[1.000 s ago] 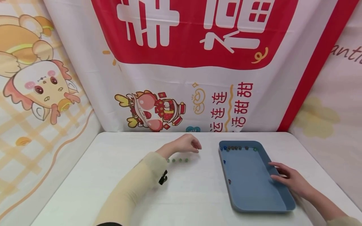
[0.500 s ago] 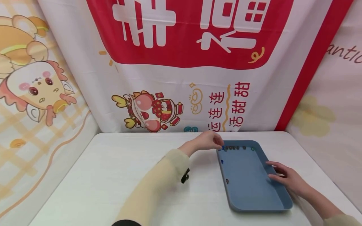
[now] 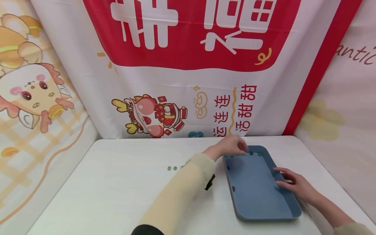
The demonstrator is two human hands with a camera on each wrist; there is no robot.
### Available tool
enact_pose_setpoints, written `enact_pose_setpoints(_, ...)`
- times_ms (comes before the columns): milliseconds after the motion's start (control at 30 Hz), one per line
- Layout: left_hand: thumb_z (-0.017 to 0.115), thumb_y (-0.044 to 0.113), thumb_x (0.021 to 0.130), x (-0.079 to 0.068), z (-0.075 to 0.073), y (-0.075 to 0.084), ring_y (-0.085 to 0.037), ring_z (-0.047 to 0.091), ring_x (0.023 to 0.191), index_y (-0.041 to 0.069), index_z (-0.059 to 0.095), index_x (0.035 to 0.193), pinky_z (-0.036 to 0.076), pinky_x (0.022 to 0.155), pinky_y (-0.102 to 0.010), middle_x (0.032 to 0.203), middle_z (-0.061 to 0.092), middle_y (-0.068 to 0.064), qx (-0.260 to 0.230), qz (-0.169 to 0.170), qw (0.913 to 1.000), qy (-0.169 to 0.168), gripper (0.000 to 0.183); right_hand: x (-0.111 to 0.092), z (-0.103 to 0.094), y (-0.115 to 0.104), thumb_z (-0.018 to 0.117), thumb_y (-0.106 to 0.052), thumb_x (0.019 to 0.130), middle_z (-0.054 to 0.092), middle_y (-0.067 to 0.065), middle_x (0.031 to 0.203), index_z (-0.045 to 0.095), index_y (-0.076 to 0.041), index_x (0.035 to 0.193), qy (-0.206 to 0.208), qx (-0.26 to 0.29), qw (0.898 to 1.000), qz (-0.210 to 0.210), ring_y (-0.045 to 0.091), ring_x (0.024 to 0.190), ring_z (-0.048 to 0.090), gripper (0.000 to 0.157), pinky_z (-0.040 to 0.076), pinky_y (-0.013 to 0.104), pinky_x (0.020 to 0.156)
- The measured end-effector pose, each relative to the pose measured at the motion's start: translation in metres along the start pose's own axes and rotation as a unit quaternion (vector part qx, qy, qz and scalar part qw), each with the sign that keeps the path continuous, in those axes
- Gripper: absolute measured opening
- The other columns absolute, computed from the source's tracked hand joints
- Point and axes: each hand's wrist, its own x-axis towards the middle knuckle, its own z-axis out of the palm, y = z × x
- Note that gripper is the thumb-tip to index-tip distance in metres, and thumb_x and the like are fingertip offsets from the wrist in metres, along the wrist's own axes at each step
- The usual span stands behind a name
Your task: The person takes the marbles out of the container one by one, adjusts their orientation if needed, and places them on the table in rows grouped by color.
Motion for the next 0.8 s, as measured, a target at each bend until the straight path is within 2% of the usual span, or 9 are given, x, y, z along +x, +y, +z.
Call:
enact_pose_setpoints(133, 0.073, 0.020, 0.089, 0.012, 0.009, 0.000, 0.003, 0.056, 0.083, 0.011, 0.072, 0.111, 0.045, 0.072, -0.011, 0.095, 0.067, 0.009, 0.005, 0.010, 0.9999, -0.001, 0.023, 0.000, -0.002, 0.004, 0.070, -0.021, 0.091, 0.046, 0.034, 0.134, 0.047, 0.001, 0.138, -0.004, -0.001, 1.000, 0.000, 0.052, 0.115, 0.051, 0.057, 0.051, 0.050, 0.085)
enact_pose_setpoints(267, 0.073, 0.018, 0.088, 0.024, 0.019, 0.000, 0.002, 0.057, 0.085, 0.010, 0.071, 0.112, 0.043, 0.076, -0.010, 0.103, 0.070, 0.002, 0.013, 0.021, 0.9997, -0.001, 0.025, -0.001, -0.004, 0.006, 0.069, -0.021, 0.091, 0.046, 0.034, 0.135, 0.047, 0.000, 0.139, -0.005, 0.001, 1.000, 0.000, 0.051, 0.114, 0.051, 0.057, 0.052, 0.048, 0.085)
enact_pose_setpoints(433, 0.073, 0.018, 0.088, 0.034, 0.028, 0.002, 0.000, 0.057, 0.086, 0.010, 0.070, 0.114, 0.042, 0.077, -0.010, 0.106, 0.070, -0.001, 0.030, 0.039, 0.9988, -0.004, 0.027, 0.000, -0.005, 0.004, 0.069, -0.021, 0.091, 0.047, 0.033, 0.134, 0.048, 0.000, 0.138, -0.002, 0.005, 1.000, 0.003, 0.049, 0.113, 0.053, 0.056, 0.052, 0.048, 0.085)
enact_pose_setpoints(800, 0.074, 0.016, 0.088, 0.051, 0.034, 0.001, 0.000, 0.055, 0.086, 0.012, 0.068, 0.119, 0.042, 0.076, -0.013, 0.109, 0.068, 0.000, 0.039, 0.018, 0.9991, -0.005, 0.032, 0.004, -0.003, 0.003, 0.069, -0.020, 0.091, 0.047, 0.033, 0.135, 0.048, 0.000, 0.138, 0.006, 0.012, 1.000, -0.003, 0.050, 0.115, 0.052, 0.055, 0.050, 0.051, 0.087)
